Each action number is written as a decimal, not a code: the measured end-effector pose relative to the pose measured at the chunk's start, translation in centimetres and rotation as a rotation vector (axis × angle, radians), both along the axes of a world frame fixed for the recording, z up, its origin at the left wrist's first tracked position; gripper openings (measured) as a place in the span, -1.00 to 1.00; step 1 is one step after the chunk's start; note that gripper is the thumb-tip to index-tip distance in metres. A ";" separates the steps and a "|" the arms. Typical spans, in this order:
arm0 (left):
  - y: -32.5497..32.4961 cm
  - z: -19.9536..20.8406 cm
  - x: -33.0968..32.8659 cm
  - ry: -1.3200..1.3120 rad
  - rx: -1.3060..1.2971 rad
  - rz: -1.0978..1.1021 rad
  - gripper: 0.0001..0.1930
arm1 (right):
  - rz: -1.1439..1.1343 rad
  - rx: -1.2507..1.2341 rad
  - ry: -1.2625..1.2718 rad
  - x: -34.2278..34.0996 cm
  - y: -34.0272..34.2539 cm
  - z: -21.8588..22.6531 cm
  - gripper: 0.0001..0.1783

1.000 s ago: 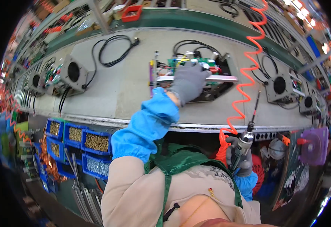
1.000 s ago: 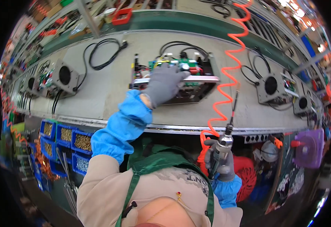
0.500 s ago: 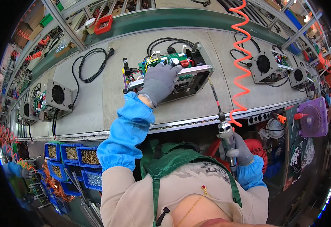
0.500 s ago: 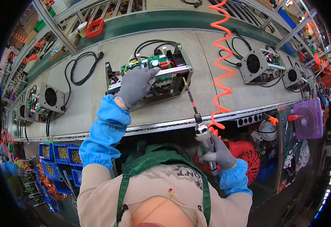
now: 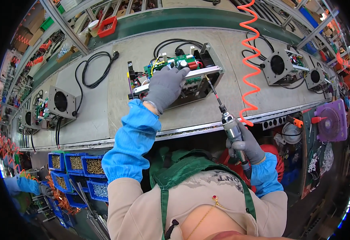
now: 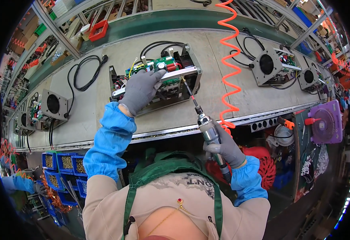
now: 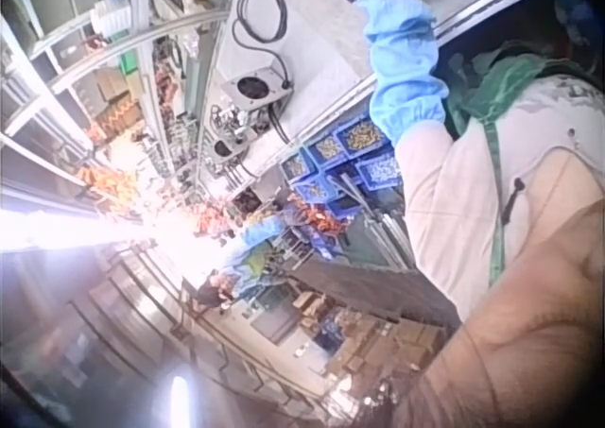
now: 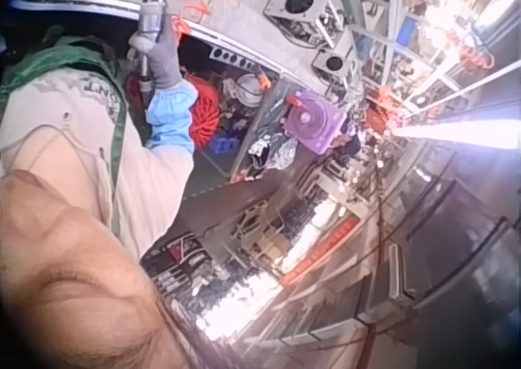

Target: Use a pneumatic screwdriver to secure components and connect internal wires inside an inverter housing on an assembly line.

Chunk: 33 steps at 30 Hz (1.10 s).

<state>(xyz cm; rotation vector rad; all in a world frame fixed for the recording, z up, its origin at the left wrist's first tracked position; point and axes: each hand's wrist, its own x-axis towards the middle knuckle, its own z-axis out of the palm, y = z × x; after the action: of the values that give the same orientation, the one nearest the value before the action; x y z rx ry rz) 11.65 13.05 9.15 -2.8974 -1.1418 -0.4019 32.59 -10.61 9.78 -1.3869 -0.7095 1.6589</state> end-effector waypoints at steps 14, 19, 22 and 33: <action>-0.4 0.0 0.0 0.030 0.060 0.021 -0.61 | -0.012 0.016 0.046 -0.2 0.2 0.0 0.02; -0.5 -0.3 0.0 0.024 0.087 -0.008 -0.60 | -0.147 -0.082 0.381 -1.1 -0.5 1.3 -0.02; -0.4 -0.3 0.0 0.000 0.108 -0.015 -0.58 | -0.240 -0.072 0.449 -2.5 -0.1 3.8 -0.06; 0.0 -1.3 -0.6 -0.073 0.173 -0.002 -0.56 | -0.246 0.083 0.547 -3.3 1.2 3.0 -0.24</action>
<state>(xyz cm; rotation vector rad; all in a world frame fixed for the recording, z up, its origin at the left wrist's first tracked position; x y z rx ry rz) 11.09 13.03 7.89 -2.7559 -1.0558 -0.5795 29.29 -9.41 12.83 -0.8586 -0.2736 1.6789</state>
